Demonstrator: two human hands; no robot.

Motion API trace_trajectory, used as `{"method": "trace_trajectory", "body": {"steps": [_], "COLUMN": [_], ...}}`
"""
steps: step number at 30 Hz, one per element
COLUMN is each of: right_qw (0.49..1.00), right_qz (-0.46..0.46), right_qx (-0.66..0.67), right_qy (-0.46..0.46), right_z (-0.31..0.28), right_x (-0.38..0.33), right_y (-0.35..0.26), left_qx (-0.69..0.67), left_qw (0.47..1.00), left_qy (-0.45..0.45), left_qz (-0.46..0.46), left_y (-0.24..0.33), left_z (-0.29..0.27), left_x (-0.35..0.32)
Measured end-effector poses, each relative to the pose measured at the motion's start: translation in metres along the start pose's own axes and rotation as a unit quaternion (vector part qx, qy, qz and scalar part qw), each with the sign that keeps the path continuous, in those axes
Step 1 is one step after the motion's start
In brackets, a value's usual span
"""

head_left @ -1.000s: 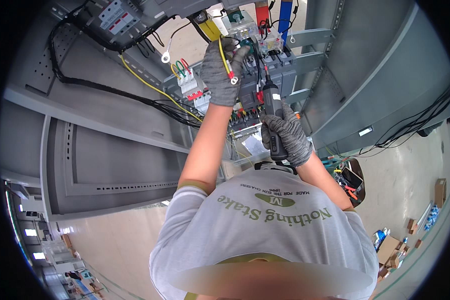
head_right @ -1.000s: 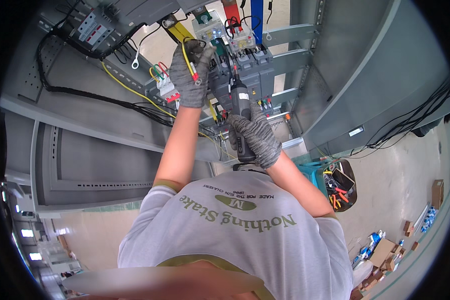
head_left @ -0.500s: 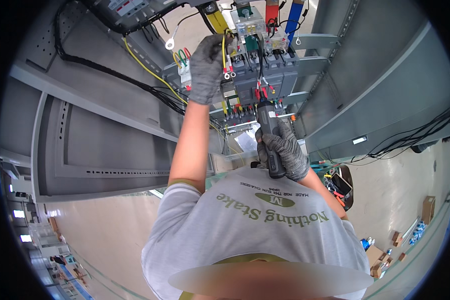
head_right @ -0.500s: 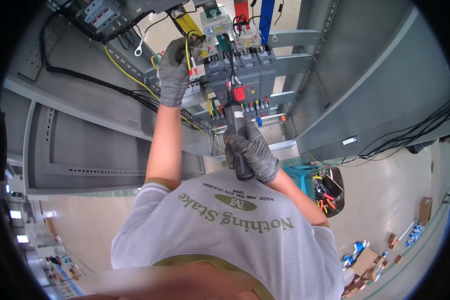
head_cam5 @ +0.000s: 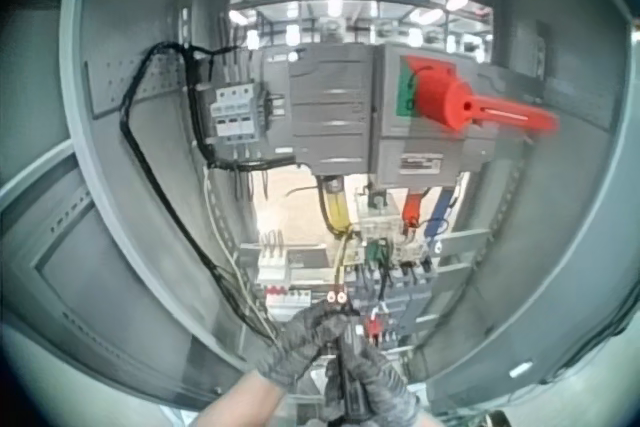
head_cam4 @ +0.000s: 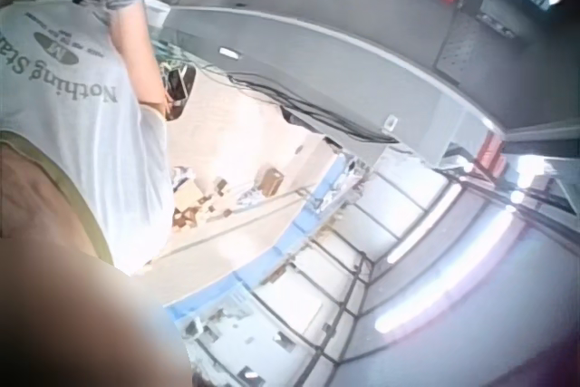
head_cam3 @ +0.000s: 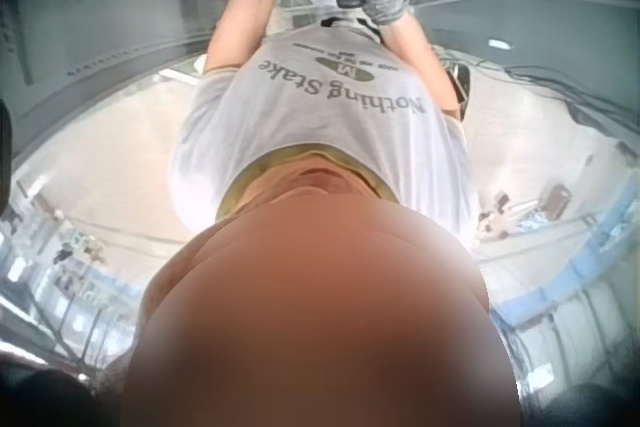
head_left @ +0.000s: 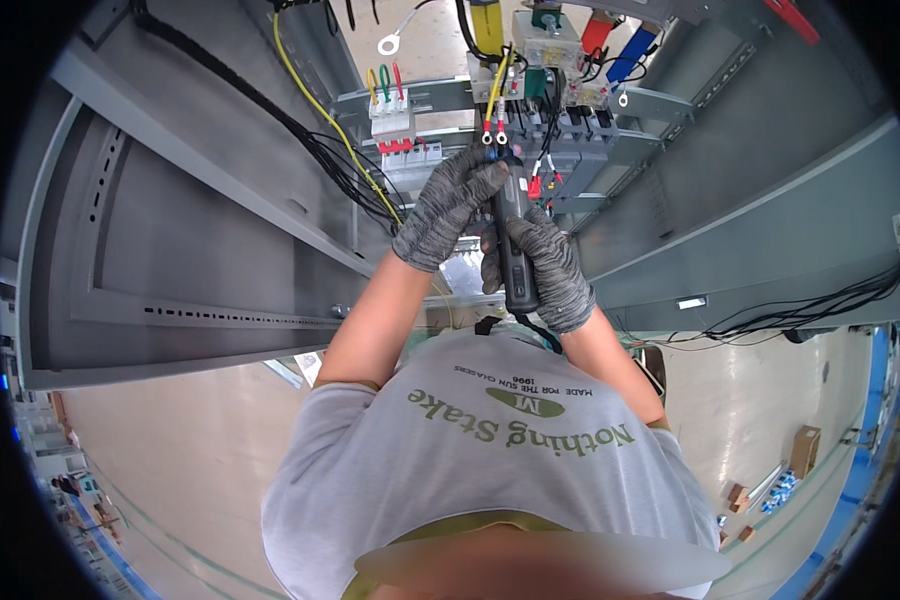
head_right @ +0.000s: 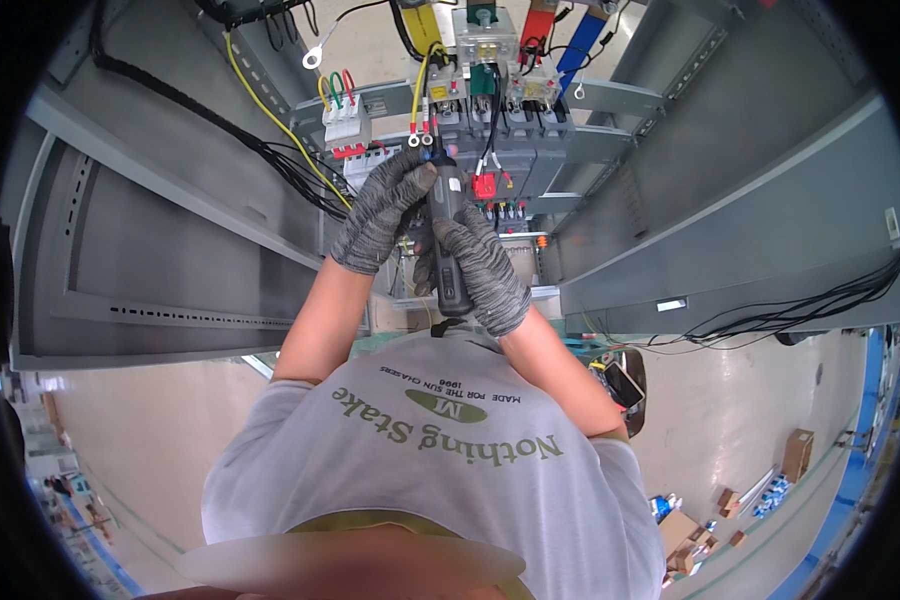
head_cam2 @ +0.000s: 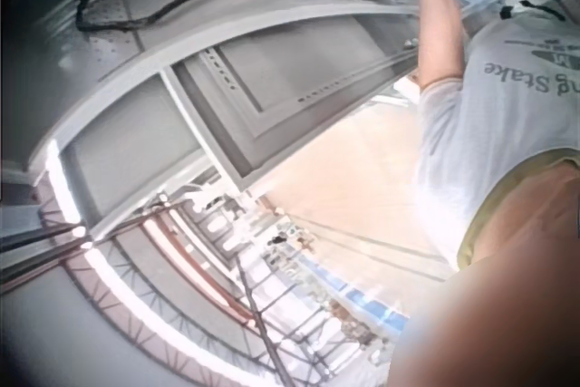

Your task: The person uses a cordless drill to fasten components inside an open electrical cabinet. They repeatedly position wires and tighten screws on various terminals and modules within the cabinet.

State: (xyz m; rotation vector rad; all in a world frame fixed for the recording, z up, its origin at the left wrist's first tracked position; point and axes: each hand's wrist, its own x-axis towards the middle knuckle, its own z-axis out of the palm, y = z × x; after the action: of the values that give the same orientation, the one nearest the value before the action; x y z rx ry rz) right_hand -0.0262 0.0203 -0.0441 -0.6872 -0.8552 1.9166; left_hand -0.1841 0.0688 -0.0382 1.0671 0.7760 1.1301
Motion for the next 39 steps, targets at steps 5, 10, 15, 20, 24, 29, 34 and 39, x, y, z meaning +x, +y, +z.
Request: {"method": "trace_trajectory", "body": {"steps": [5, 10, 15, 20, 24, 29, 34, 39], "right_qw": [1.0, 0.998, 0.997, 0.997, 0.994, 0.981, 0.994, 0.993], "right_qz": [0.023, 0.026, 0.026, 0.026, 0.041, 0.035, -0.032, -0.034], "right_qx": [-0.004, 0.041, 0.047, 0.029, 0.096, 0.188, 0.107, 0.111], "right_qy": [0.015, 0.036, 0.051, 0.061, 0.042, 0.011, 0.001, 0.016], "right_z": [0.005, 0.009, 0.015, 0.016, 0.016, 0.021, 0.021, 0.022], "right_x": [0.005, 0.013, 0.018, 0.021, 0.019, 0.015, 0.016, 0.018], "right_y": [0.007, 0.012, 0.011, 0.014, 0.01, 0.009, 0.013, 0.017], "left_qx": [0.06, 0.019, 0.05, 0.026, 0.057, 0.455, 0.502, 0.503], "left_qw": [0.997, 0.999, 0.998, 0.999, 0.99, 0.766, 0.74, 0.738], "left_qy": [0.046, 0.032, 0.043, 0.022, 0.057, 0.167, 0.12, 0.107], "left_qz": [0.01, 0.011, 0.0, 0.017, 0.114, 0.421, 0.43, 0.437], "left_y": [-0.007, -0.007, -0.003, -0.01, -0.016, -0.004, -0.003, 0.005], "left_z": [-0.015, -0.023, -0.028, -0.035, -0.038, -0.055, -0.069, -0.066], "left_x": [0.008, 0.019, 0.024, 0.03, 0.035, 0.071, 0.097, 0.099]}}
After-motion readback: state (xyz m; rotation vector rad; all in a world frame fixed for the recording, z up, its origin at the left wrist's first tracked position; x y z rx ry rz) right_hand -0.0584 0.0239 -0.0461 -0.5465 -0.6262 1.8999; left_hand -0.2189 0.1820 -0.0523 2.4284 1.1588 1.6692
